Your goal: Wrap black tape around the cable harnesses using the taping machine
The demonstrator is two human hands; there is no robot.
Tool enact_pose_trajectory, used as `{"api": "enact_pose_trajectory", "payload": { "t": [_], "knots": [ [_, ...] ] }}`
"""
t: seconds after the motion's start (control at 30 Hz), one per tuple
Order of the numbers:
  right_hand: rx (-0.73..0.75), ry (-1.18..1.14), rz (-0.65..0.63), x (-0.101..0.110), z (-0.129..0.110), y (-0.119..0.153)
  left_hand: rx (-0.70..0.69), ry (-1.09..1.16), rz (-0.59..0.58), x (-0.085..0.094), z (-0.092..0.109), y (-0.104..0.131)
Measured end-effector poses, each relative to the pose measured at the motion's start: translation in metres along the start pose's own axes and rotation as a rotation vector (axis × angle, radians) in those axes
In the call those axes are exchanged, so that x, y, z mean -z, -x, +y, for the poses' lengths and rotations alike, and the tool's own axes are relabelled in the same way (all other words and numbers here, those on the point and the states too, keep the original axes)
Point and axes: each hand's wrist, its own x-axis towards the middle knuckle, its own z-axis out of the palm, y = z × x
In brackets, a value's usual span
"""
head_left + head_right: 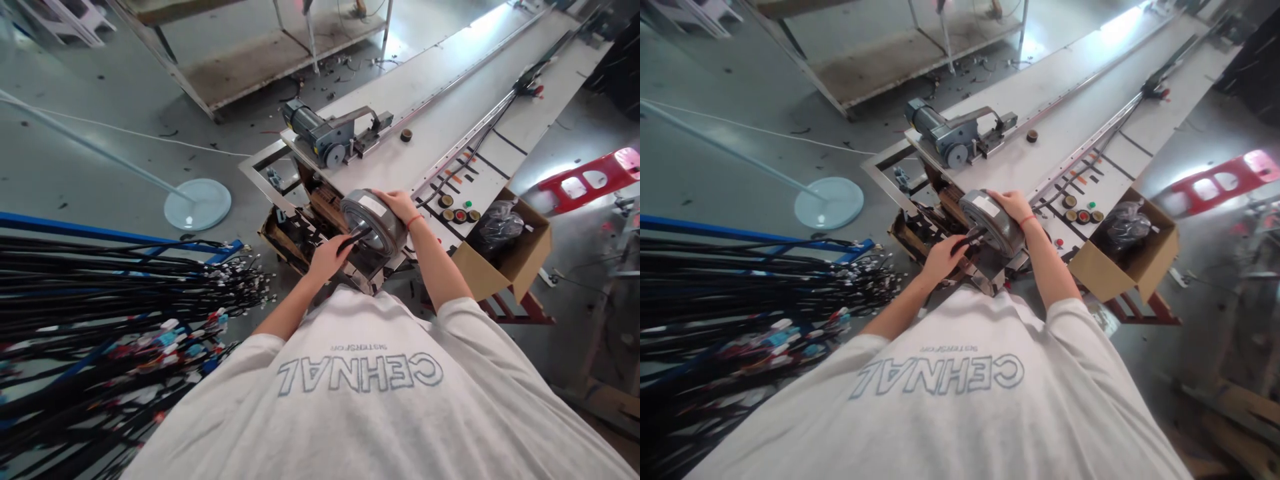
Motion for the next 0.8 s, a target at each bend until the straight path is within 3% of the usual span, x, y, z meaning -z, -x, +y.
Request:
{"api": "enact_pose_trajectory", "payload": {
  "t": [0.07,0.13,0.27,0.37,0.43,0.5,0.67,0.8],
  "knots": [
    [0.022,-0.009,0.008,-0.007,-0.016,-0.012,0.047,-0.079,0.070,0.012,-0.001,-0.010],
    [0.056,-0.029,0.020,-0.007,-0.017,-0.010,0.121,-0.162,0.116,0.021,-0.004,-0.017],
    [0.106,-0.182,0.002,0.004,0.025,0.030,0.184,-0.187,0.145,0.026,-0.014,-0.020],
    [0.010,-0.261,-0.046,0.009,0.064,0.063,0.220,-0.100,0.121,0.023,-0.023,-0.017],
    [-0.054,-0.252,-0.057,0.010,0.075,0.070,0.261,-0.004,0.068,0.022,-0.031,-0.017],
    [-0.084,-0.197,-0.060,0.010,0.069,0.063,0.299,0.089,0.009,0.021,-0.042,-0.019],
    [-0.088,-0.098,-0.083,0.003,0.017,0.017,0.360,0.138,-0.127,0.014,-0.058,-0.015],
    [-0.091,-0.125,-0.110,-0.003,0.003,0.002,0.320,0.047,0.041,-0.004,-0.033,0.008]
  ]
}}
